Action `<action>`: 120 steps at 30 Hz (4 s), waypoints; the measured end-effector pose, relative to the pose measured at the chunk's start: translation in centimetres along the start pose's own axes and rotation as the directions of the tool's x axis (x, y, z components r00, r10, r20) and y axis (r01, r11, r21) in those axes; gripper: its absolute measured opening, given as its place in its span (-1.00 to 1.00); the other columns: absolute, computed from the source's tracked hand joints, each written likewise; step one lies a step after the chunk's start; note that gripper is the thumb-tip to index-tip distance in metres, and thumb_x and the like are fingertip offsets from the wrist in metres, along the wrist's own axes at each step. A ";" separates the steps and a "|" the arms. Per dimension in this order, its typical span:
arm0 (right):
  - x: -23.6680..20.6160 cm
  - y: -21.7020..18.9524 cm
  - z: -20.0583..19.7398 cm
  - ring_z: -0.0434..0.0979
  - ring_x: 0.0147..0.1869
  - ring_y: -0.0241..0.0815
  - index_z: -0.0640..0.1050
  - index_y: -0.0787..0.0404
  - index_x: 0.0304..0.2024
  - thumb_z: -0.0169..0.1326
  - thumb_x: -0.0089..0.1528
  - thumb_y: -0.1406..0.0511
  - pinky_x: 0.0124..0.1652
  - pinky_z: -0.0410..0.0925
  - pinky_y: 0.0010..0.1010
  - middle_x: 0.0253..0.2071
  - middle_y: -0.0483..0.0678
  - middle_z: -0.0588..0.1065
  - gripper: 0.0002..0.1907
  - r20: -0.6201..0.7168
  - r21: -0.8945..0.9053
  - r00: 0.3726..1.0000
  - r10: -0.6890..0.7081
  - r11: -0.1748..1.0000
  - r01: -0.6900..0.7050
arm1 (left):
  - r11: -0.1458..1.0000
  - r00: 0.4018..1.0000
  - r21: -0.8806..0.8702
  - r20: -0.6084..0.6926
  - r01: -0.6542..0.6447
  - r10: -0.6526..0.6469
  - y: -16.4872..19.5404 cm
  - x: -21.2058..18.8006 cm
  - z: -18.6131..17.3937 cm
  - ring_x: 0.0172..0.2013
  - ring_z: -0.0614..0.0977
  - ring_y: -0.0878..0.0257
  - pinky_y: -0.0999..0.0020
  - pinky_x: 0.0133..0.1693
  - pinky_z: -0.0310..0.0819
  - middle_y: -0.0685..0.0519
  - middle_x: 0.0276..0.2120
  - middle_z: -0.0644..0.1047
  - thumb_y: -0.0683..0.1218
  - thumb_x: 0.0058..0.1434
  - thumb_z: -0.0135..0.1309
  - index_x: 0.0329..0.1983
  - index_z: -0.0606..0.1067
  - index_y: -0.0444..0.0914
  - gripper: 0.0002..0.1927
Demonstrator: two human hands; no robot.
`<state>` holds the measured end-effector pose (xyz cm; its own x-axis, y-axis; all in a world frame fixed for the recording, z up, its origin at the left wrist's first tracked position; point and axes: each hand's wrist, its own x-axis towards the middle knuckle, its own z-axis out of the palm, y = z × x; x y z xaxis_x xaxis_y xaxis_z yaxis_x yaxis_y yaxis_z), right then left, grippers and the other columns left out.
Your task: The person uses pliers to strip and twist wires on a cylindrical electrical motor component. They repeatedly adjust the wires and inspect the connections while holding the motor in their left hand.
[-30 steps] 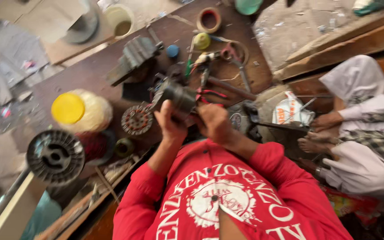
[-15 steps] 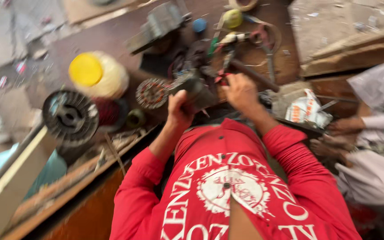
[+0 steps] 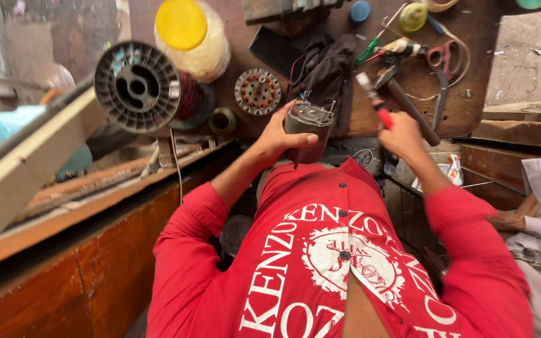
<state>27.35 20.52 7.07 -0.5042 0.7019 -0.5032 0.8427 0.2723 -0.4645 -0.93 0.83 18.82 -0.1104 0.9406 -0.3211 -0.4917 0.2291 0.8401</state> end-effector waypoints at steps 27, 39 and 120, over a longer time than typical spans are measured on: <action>-12.5 -12.2 -14.6 0.17 0.45 -0.03 0.62 -0.05 0.21 -0.04 0.37 0.11 0.33 0.02 0.43 0.31 0.02 0.31 -0.59 0.240 -0.832 0.536 -0.810 0.113 0.544 | 0.589 0.861 0.801 0.373 -0.110 -0.346 7.5 1.9 -2.0 -0.23 0.71 0.15 0.29 -0.15 0.59 -0.01 -0.24 0.67 0.14 -0.28 0.49 -0.04 0.55 -0.22 -0.28; -13.2 -16.1 -14.8 0.24 0.25 -0.15 0.60 -0.18 0.19 0.04 0.34 0.12 0.15 0.21 -0.05 0.14 -0.07 0.33 -0.64 0.234 -0.827 0.458 -0.858 0.072 0.557 | 0.596 0.858 0.791 0.397 -0.140 -0.326 6.8 2.2 -2.7 -0.19 0.70 0.13 0.27 -0.14 0.59 -0.01 -0.20 0.65 0.16 -0.28 0.51 -0.04 0.55 -0.24 -0.25; -11.1 -8.9 -12.6 0.60 0.00 0.09 0.62 0.07 0.03 0.01 0.00 0.41 -0.01 0.45 -0.12 -0.06 0.04 0.59 -0.48 0.309 0.045 0.792 -0.526 0.840 0.540 | -0.559 0.696 0.688 0.672 -0.463 0.252 5.5 0.4 0.8 0.09 0.52 -0.01 0.19 -0.16 0.51 -0.15 0.09 0.46 0.00 0.32 0.10 0.29 0.39 -0.32 -0.47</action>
<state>27.84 18.66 25.95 -0.9010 0.2096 -0.3798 0.4274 0.5780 -0.6951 -3.01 2.68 23.68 0.3799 0.8809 0.2824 0.9204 -0.3906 -0.0198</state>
